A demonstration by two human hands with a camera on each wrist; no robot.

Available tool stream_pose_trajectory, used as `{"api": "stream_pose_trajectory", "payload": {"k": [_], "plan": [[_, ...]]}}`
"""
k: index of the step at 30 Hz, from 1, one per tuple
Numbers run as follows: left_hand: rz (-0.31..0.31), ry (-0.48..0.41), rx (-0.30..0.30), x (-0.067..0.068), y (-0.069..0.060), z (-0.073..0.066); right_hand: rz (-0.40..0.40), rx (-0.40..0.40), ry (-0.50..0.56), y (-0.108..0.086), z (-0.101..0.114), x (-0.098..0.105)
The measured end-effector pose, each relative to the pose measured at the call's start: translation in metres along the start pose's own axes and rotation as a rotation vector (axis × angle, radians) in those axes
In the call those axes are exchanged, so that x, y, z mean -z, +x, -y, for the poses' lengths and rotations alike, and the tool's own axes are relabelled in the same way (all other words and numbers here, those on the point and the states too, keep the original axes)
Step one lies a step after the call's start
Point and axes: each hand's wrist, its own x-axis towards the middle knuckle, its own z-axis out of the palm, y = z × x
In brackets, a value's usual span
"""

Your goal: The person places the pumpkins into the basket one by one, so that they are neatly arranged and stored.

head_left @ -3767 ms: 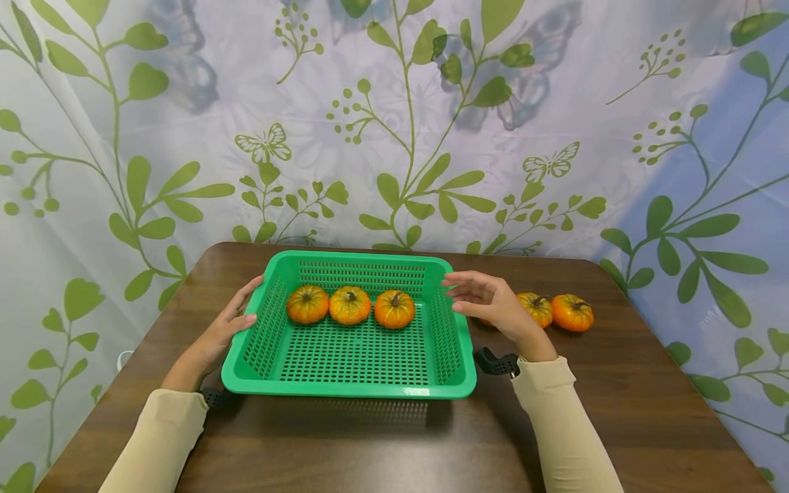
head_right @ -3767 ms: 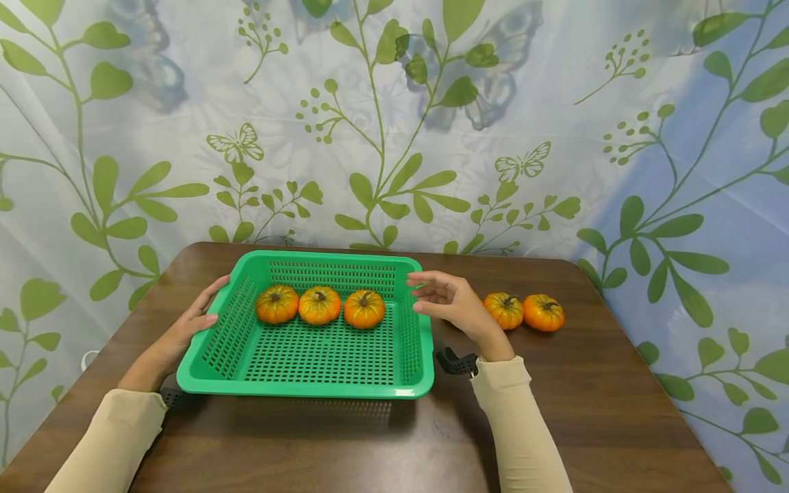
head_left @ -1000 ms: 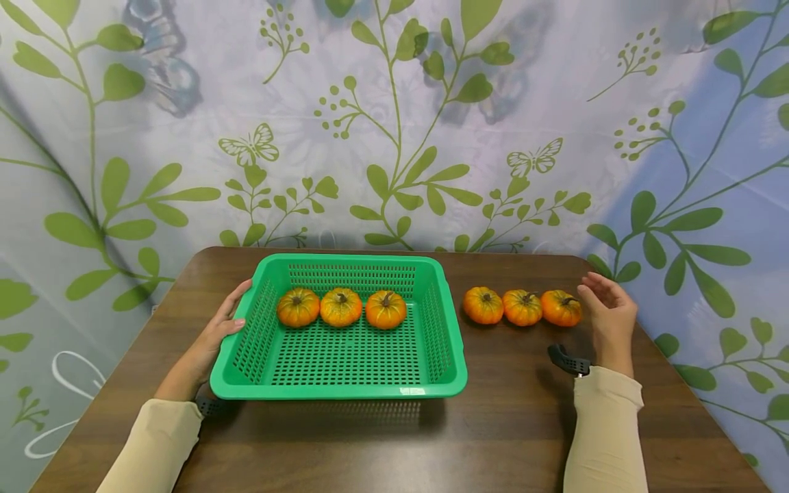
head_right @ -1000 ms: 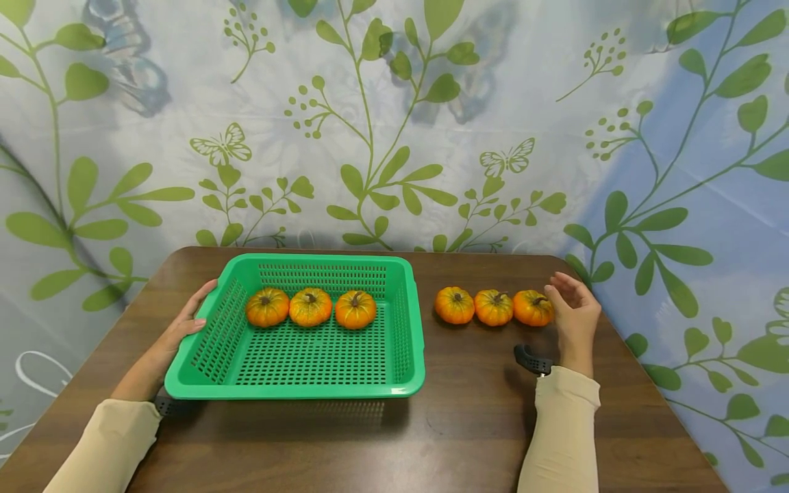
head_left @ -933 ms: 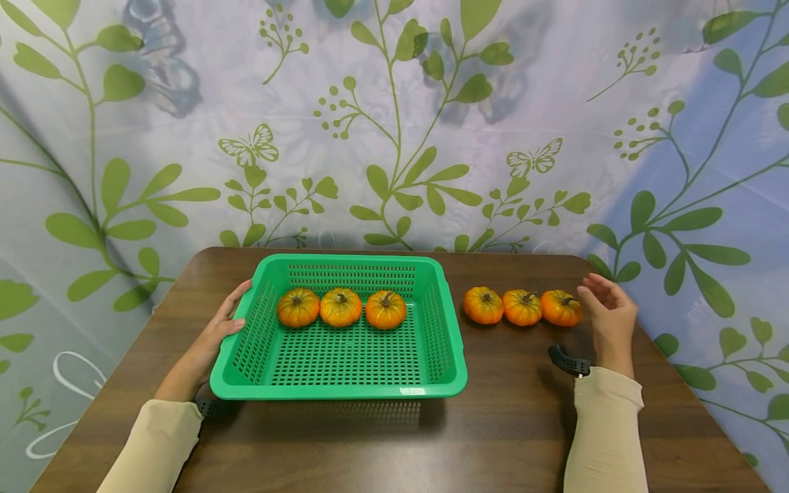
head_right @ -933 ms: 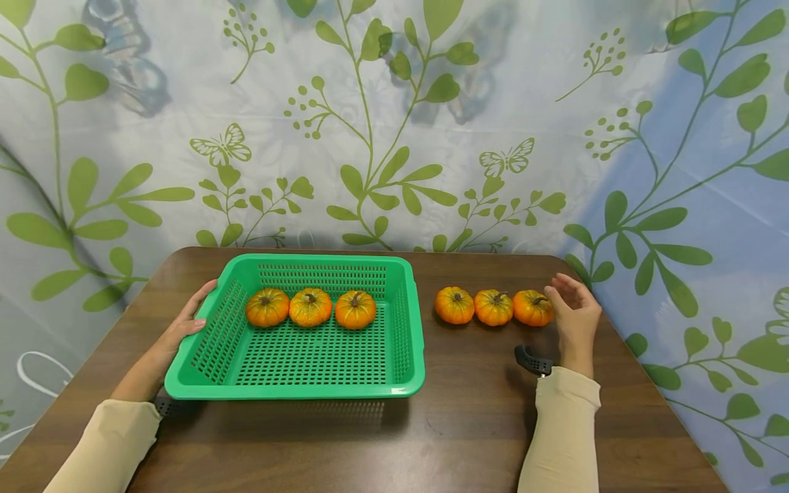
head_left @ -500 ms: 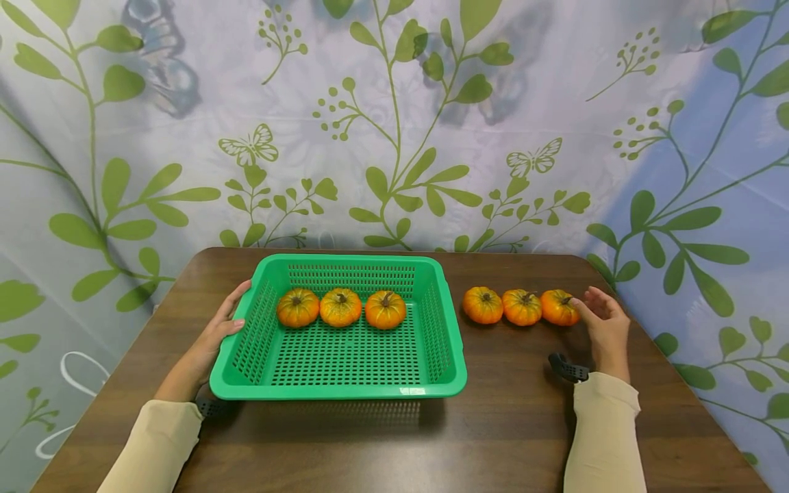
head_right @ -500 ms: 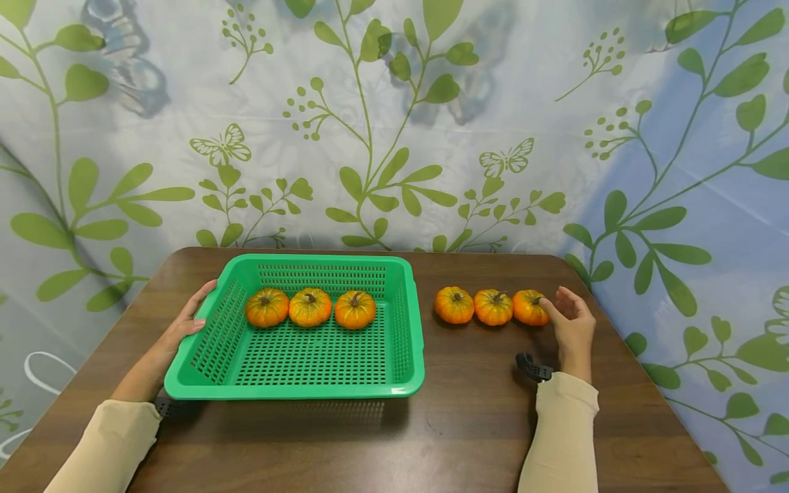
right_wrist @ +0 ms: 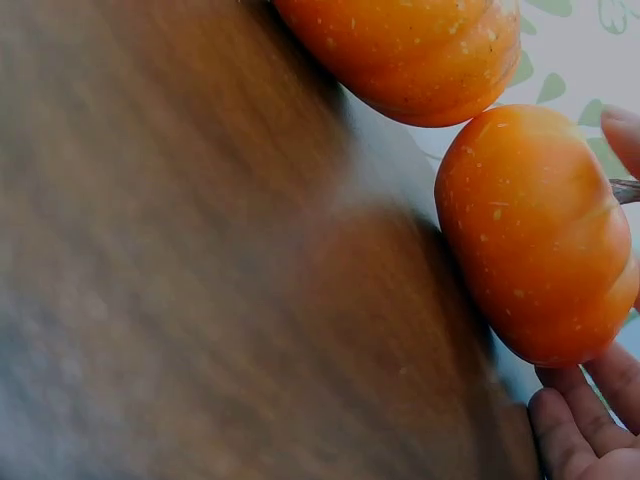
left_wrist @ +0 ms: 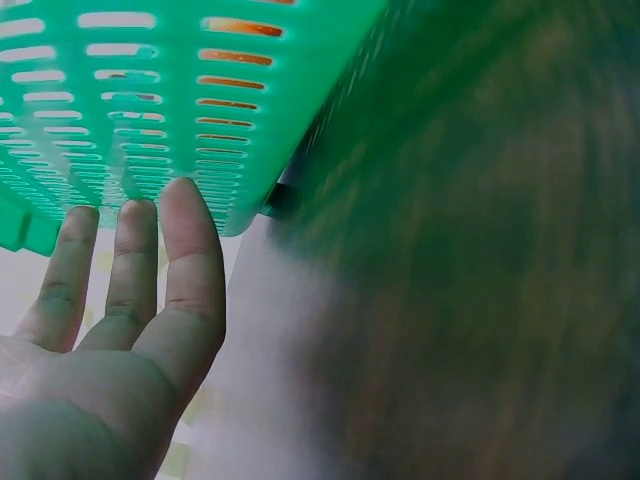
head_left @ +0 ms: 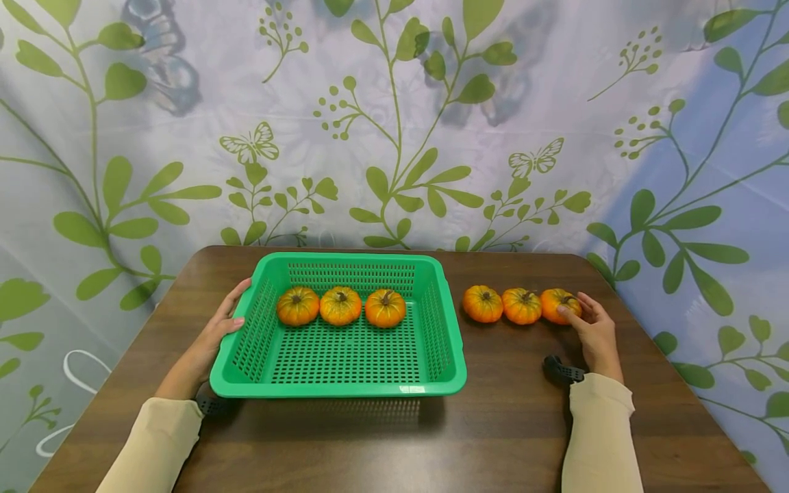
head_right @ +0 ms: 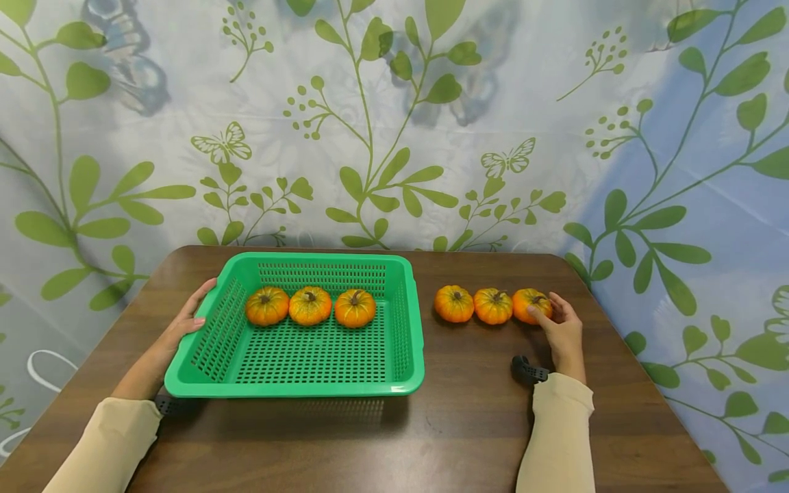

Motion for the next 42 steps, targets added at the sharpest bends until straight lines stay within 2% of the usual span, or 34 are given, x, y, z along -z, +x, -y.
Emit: {"api": "stream_pose_trajectory", "payload": {"k": [8,13,31,42], "plan": [[-0.006,0.019,-0.001,-0.0029,0.0003,-0.0014,-0.004,-0.009,-0.066,0.0001,-0.0006,-0.0005],[-0.012,0.022,0.009,-0.0037,-0.0008,-0.0018,-0.009,-0.008,-0.071,0.0001,0.0001,-0.0013],[-0.031,0.02,0.043,-0.0011,-0.0011,-0.0009,-0.066,0.048,-0.128,-0.0005,-0.0028,-0.0014],[-0.012,-0.007,0.031,0.0014,-0.0007,0.0005,-0.08,0.05,-0.079,-0.002,-0.0028,-0.0009]]}}
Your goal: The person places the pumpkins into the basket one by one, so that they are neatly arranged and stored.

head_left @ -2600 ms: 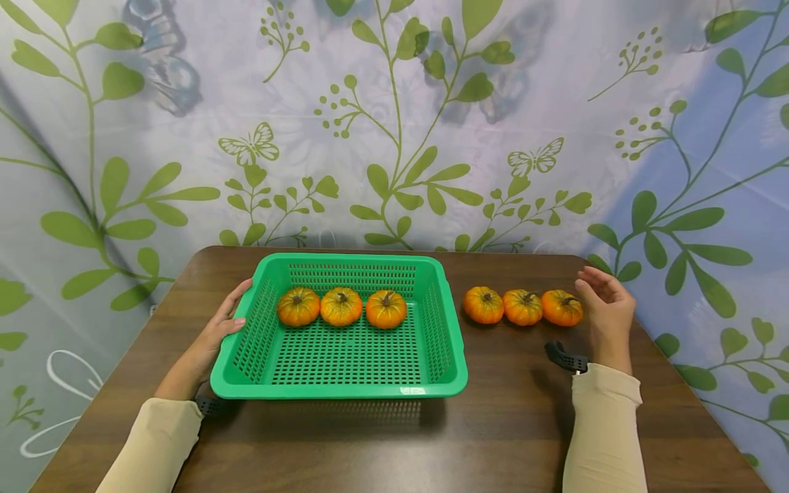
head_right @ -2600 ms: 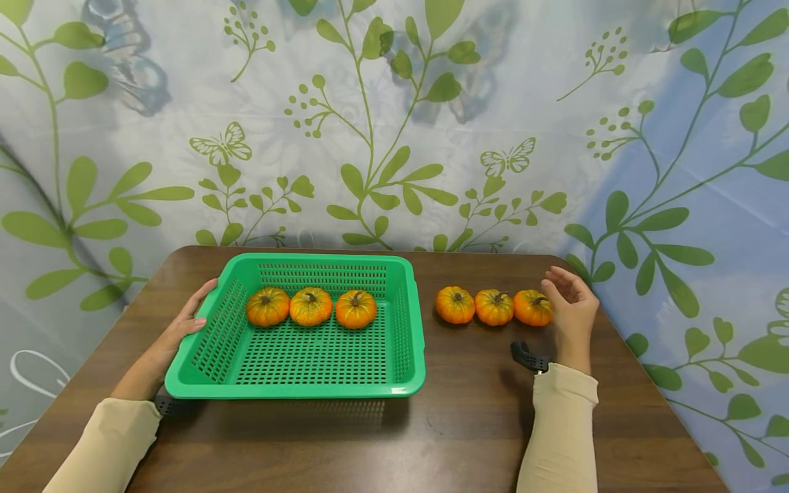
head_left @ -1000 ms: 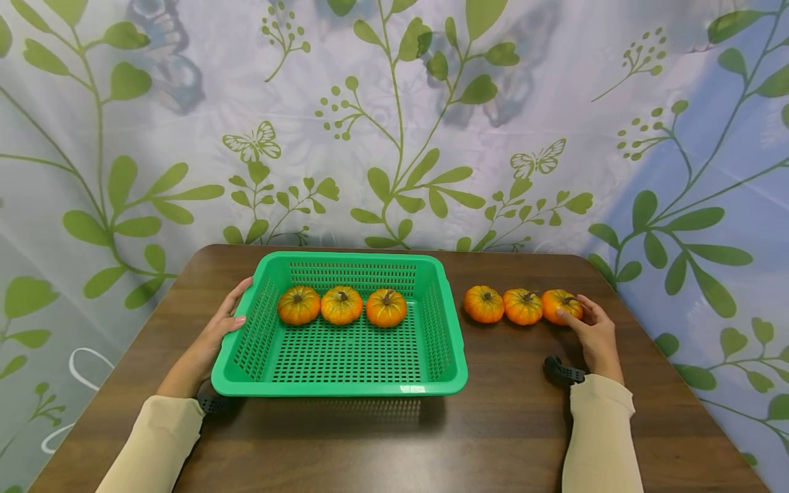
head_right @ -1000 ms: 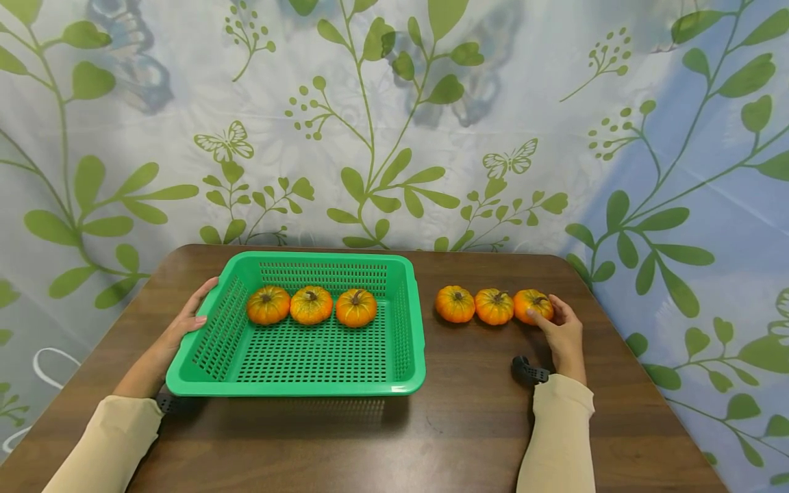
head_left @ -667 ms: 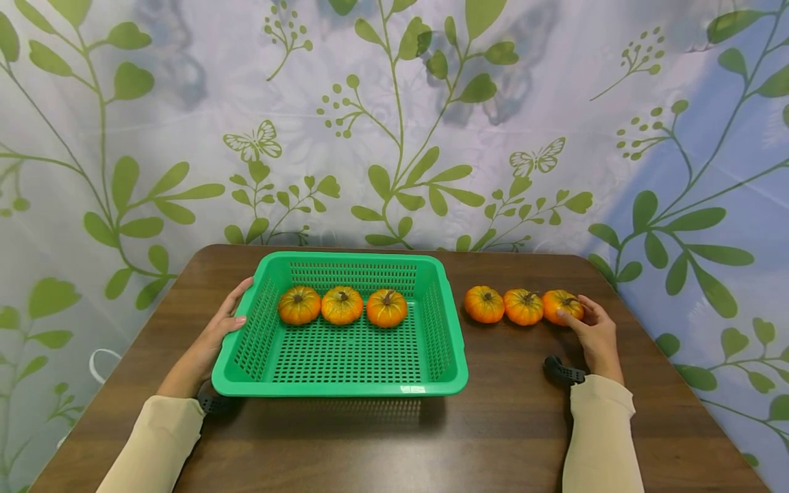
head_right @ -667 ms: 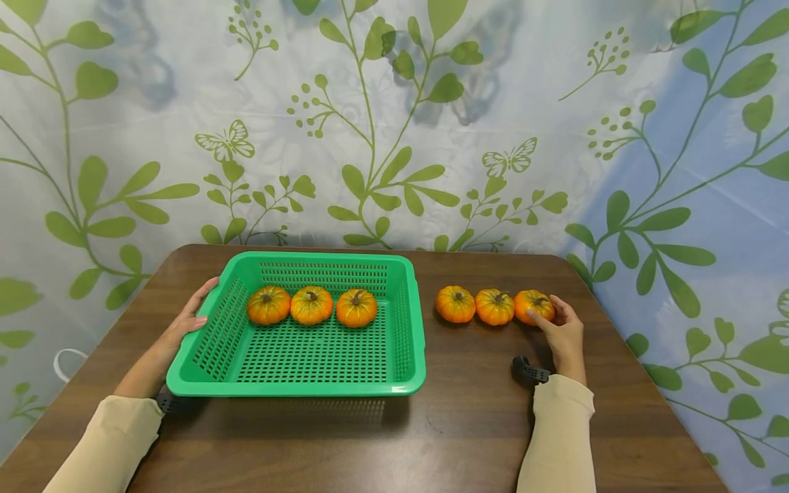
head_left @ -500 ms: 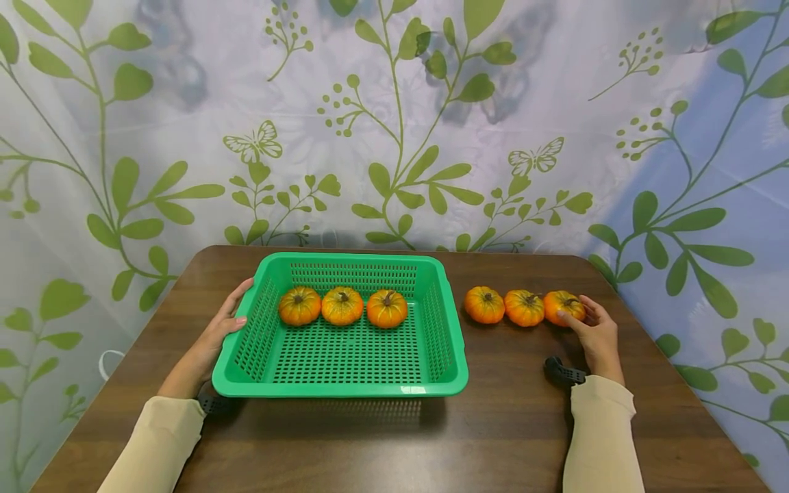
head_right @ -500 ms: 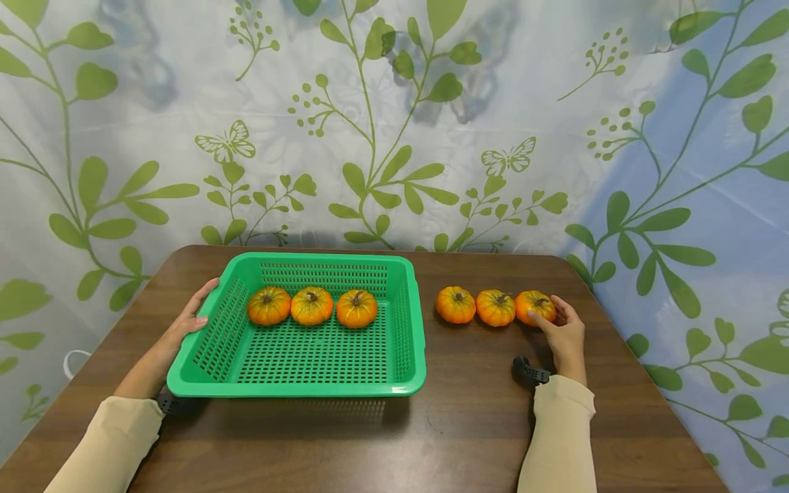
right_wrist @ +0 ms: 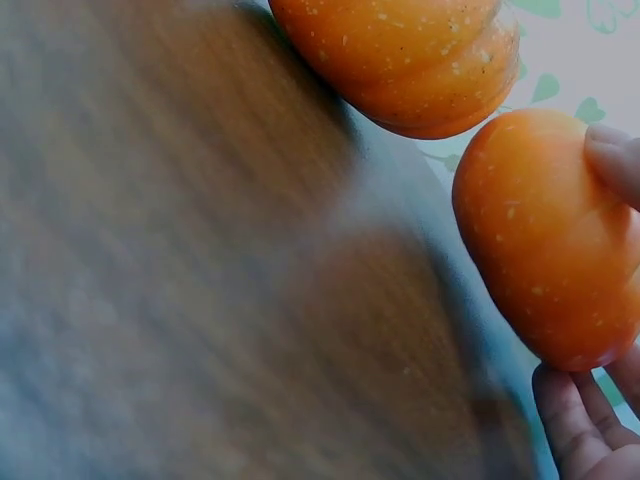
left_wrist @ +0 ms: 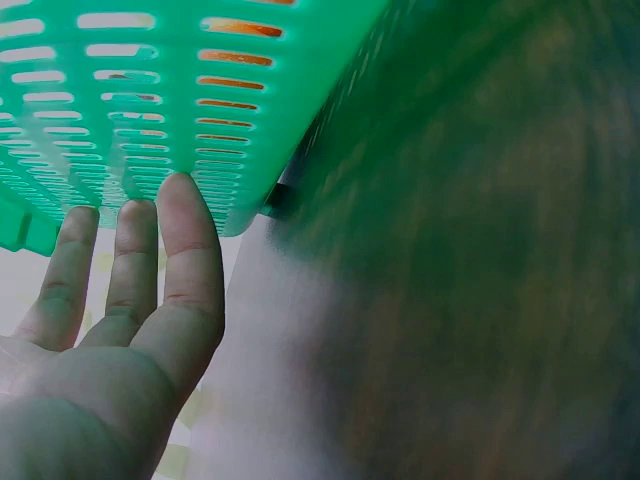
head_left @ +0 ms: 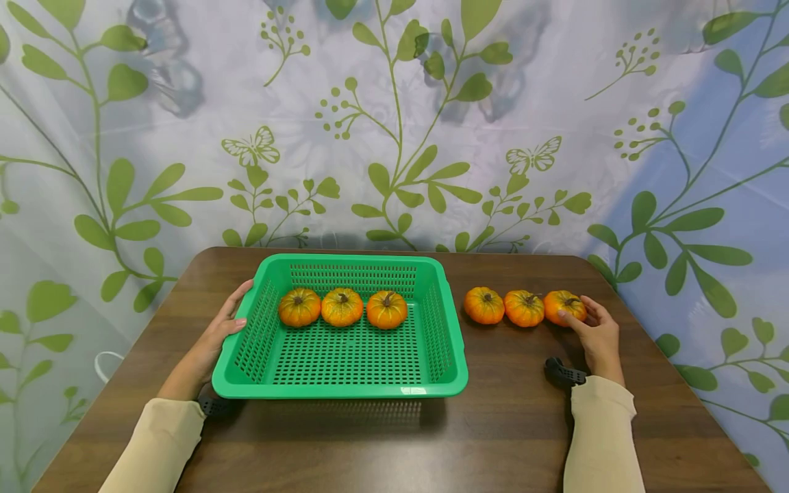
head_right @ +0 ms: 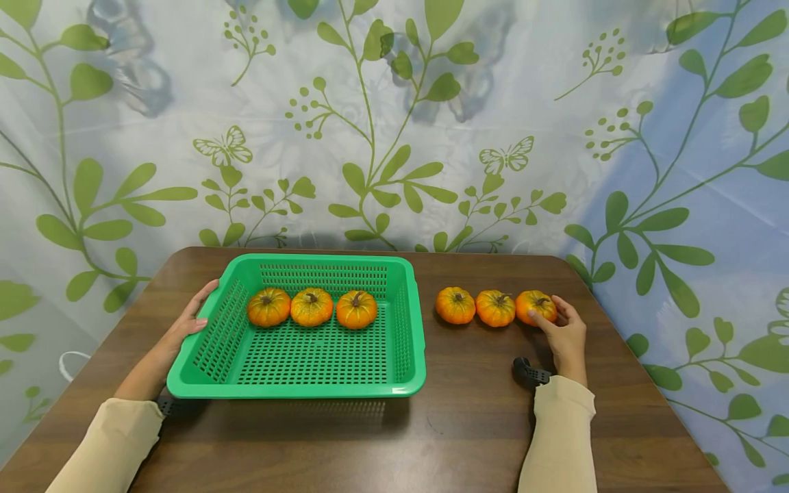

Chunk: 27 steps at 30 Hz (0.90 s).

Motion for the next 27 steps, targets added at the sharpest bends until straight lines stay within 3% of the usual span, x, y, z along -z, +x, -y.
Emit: {"api": "stream_pose_trajectory", "payload": {"k": [13,27], "plan": [[-0.017,0.022,0.011,-0.002,-0.001,-0.002,-0.024,0.064,0.174,-0.001,0.016,0.002],[-0.02,0.027,0.003,-0.003,0.0,-0.002,0.01,0.126,0.1,-0.005,0.041,0.002]]}}
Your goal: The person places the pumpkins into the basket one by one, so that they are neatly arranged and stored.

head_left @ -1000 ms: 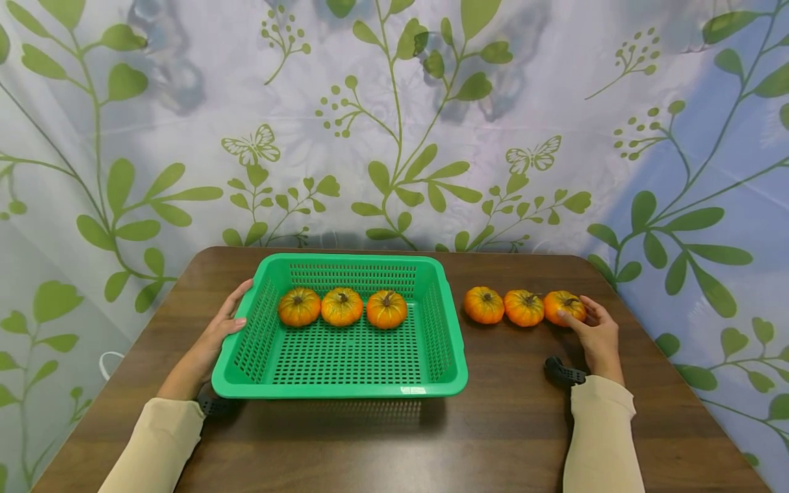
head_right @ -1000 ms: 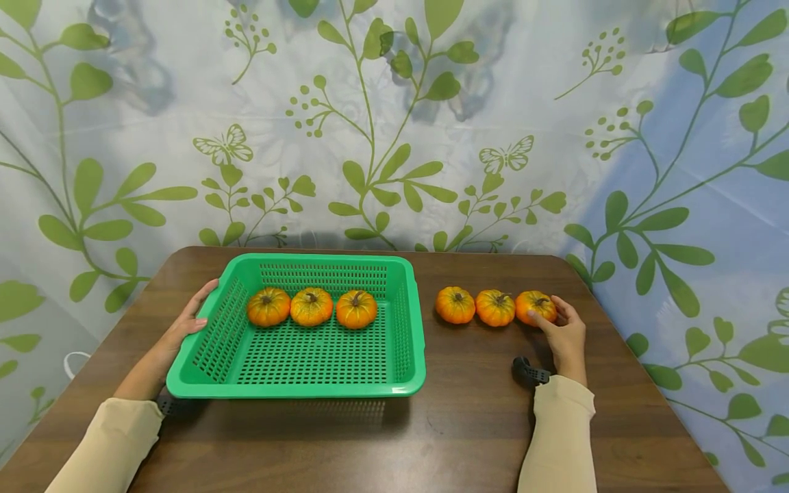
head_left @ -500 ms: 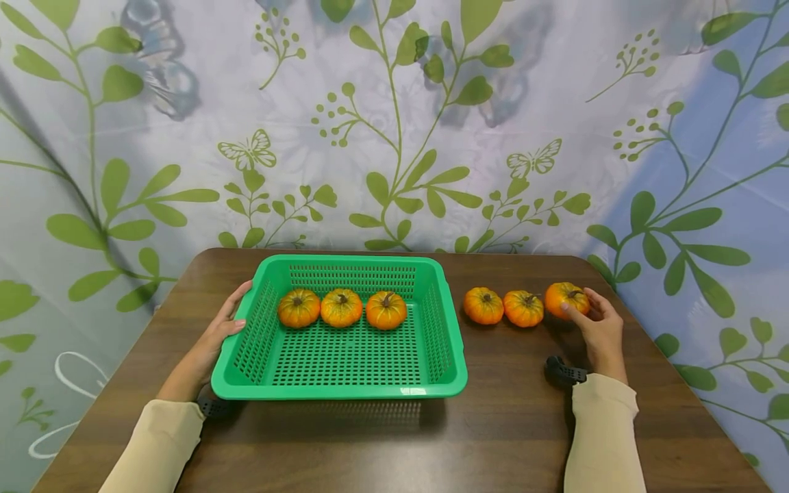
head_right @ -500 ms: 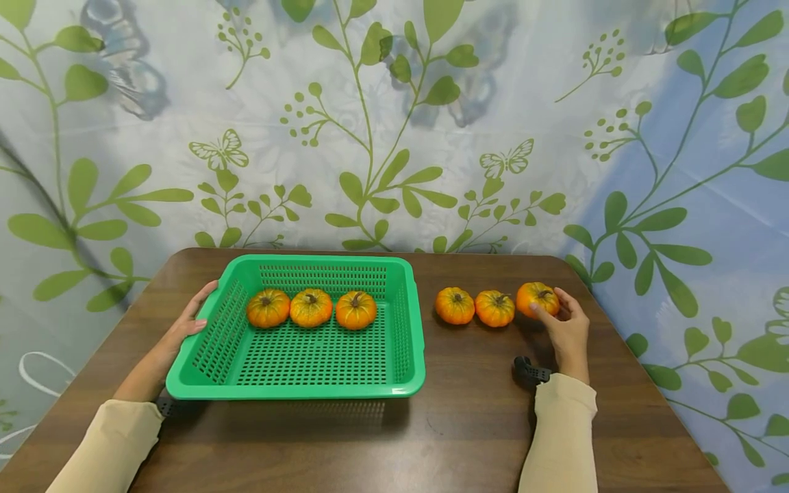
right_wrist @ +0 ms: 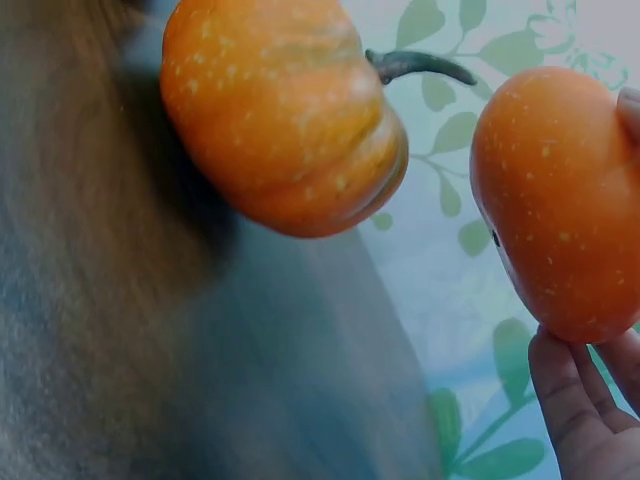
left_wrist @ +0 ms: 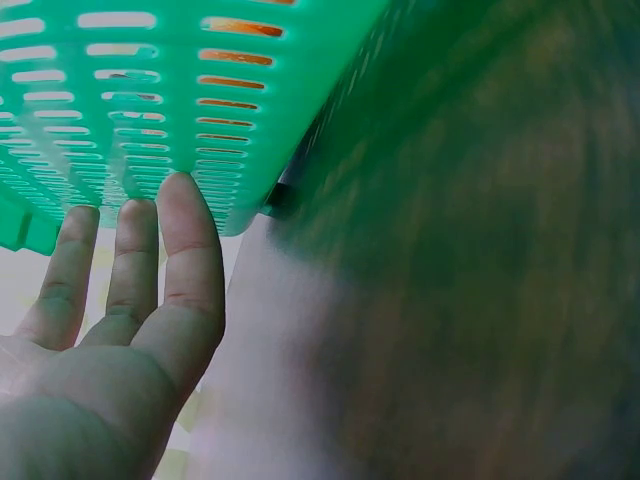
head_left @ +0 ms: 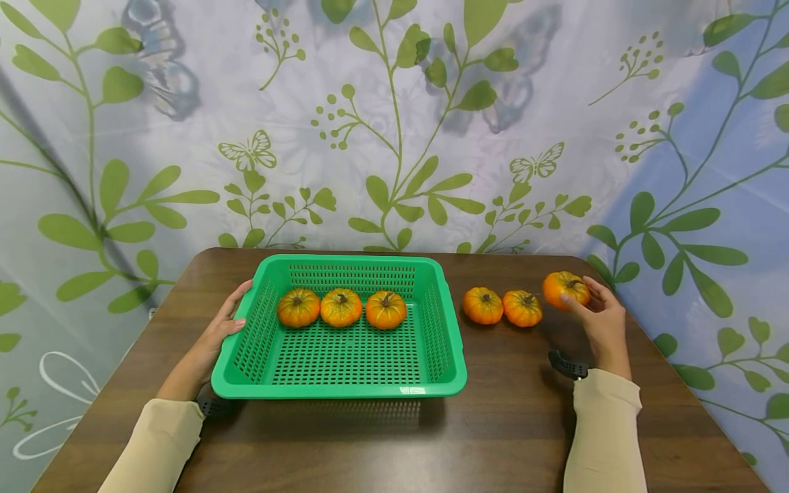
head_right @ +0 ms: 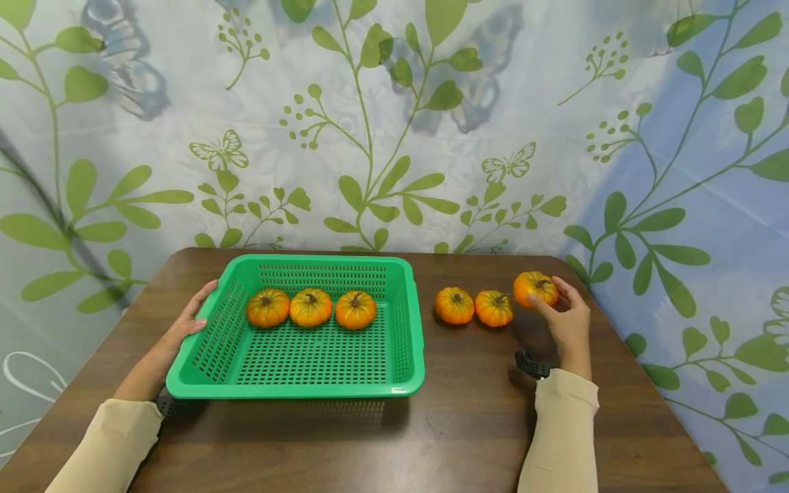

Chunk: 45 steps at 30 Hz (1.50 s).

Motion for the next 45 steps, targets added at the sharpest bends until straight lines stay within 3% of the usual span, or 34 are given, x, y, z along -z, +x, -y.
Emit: {"api": "stream_pose_trajectory", "payload": {"k": [8,19,27,45], "plan": [[0.002,0.004,0.004,-0.001,0.001,-0.003,0.064,0.117,-0.128,-0.007,0.01,-0.004],[0.027,-0.034,-0.01,-0.001,-0.001,-0.003,0.109,0.213,-0.244,-0.01,0.02,-0.012],[0.005,-0.012,0.004,-0.002,-0.001,-0.004,0.171,0.261,-0.318,-0.011,0.026,-0.018],[0.001,0.003,0.008,-0.002,0.0,-0.003,0.285,0.343,-0.338,-0.021,0.043,-0.034]]}}
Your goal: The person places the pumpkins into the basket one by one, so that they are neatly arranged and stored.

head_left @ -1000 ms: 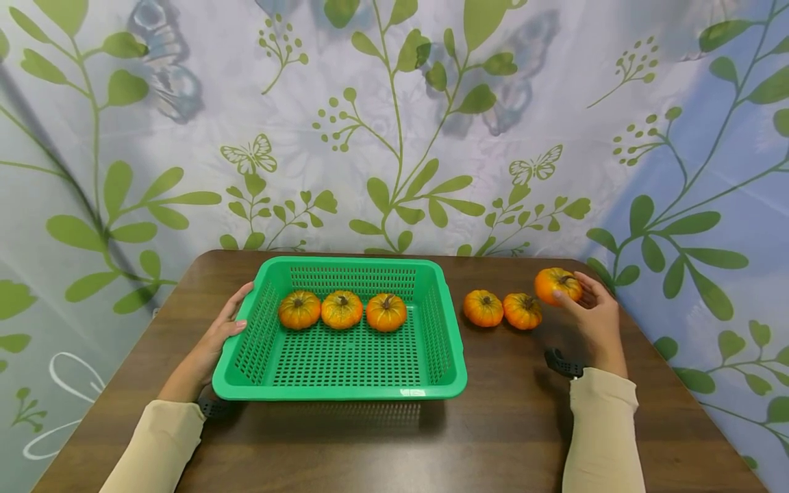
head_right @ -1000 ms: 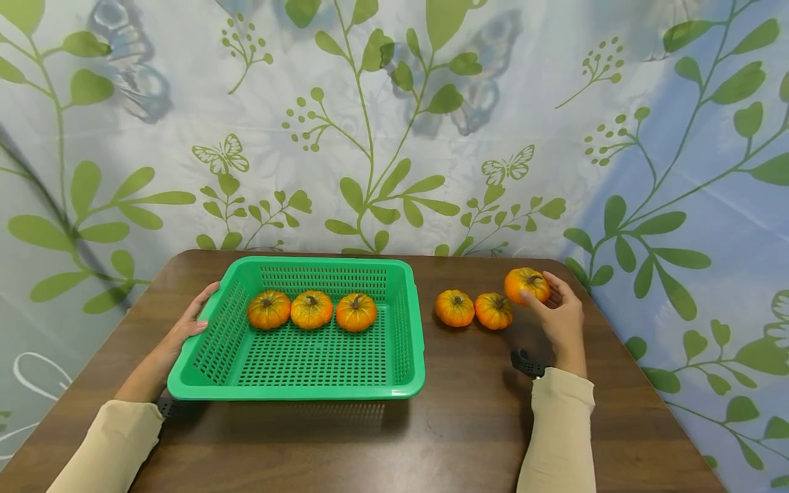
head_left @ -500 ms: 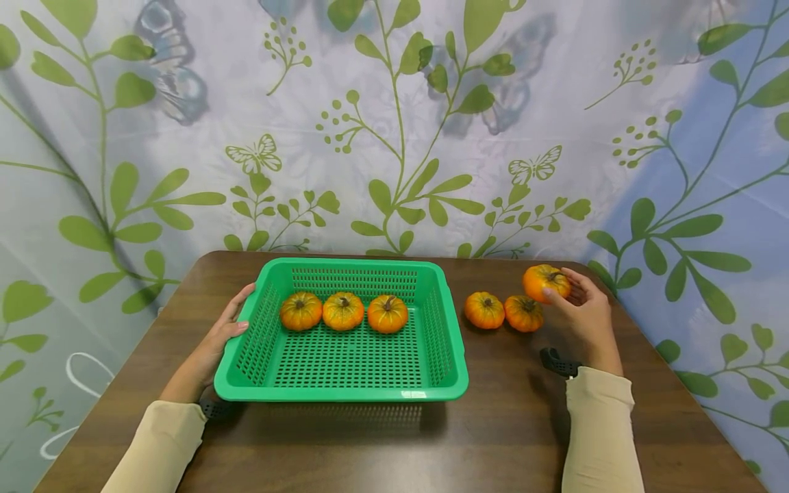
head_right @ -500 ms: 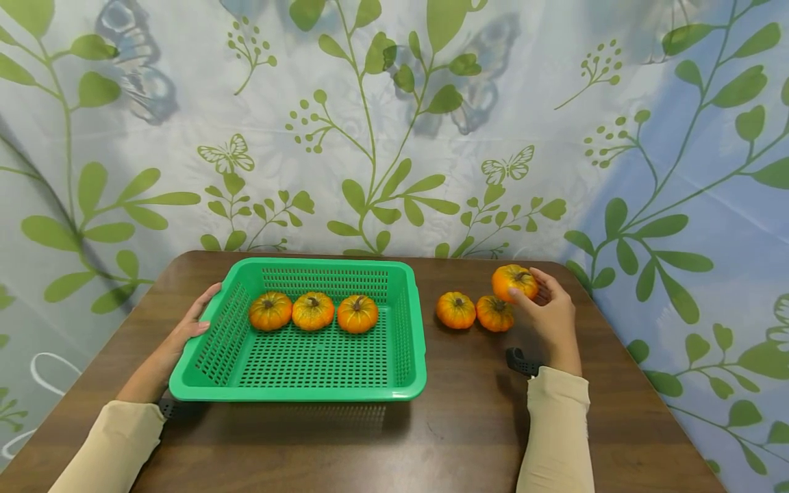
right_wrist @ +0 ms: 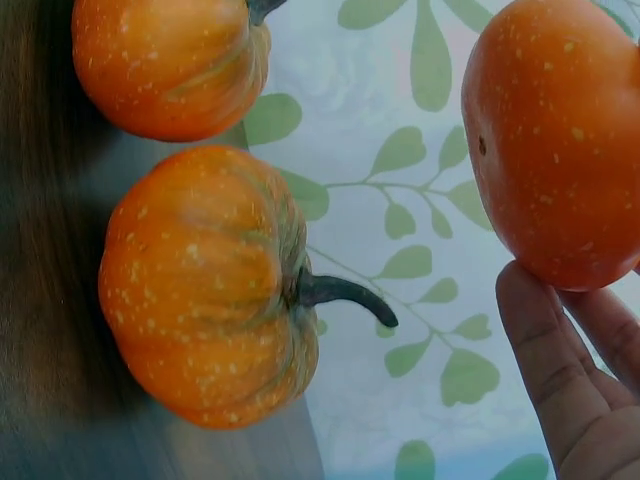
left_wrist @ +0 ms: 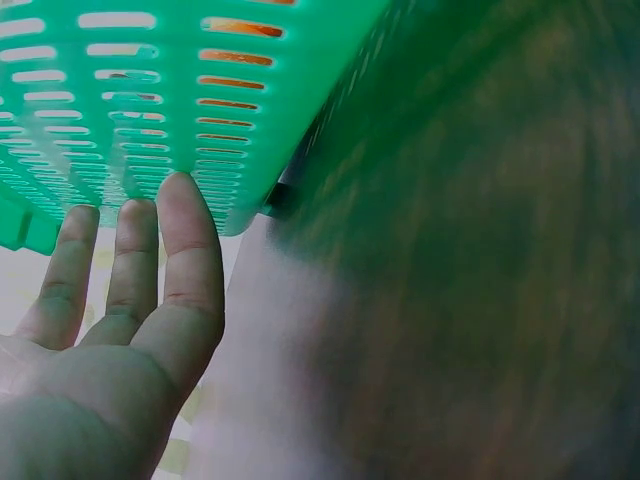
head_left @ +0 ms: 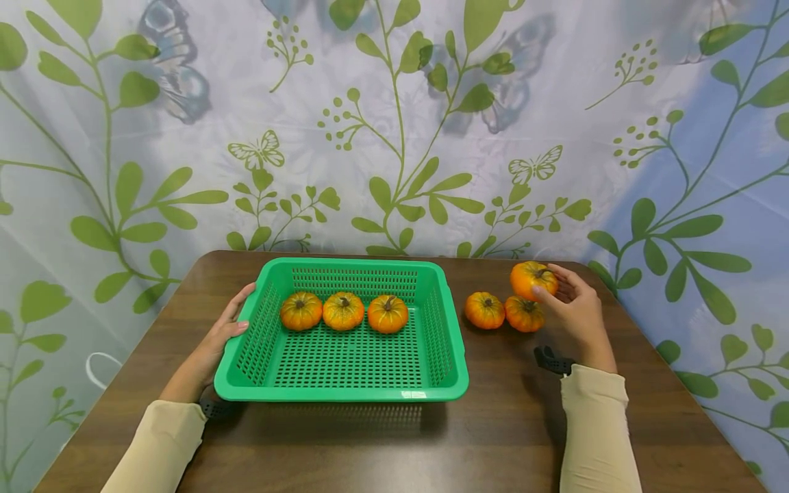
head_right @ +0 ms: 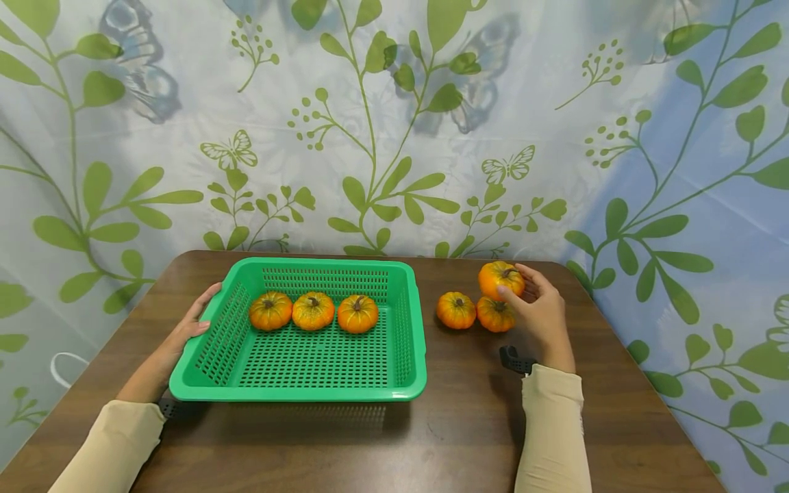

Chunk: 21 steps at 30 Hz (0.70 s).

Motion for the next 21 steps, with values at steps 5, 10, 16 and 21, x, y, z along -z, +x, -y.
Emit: {"api": "stream_pose_trajectory", "payload": {"k": [5,10,16,21], "plan": [[-0.007,0.019,0.002,0.0,0.0,0.0,0.031,0.034,-0.011,0.002,0.004,-0.005],[-0.006,0.02,0.005,0.0,0.0,0.001,0.05,0.068,-0.025,0.002,0.009,-0.009],[-0.004,0.009,0.001,0.001,0.0,0.0,0.078,0.091,-0.027,0.001,0.015,-0.014],[0.0,0.004,-0.002,0.001,0.0,0.0,0.105,0.109,-0.048,0.002,0.018,-0.019]]}}
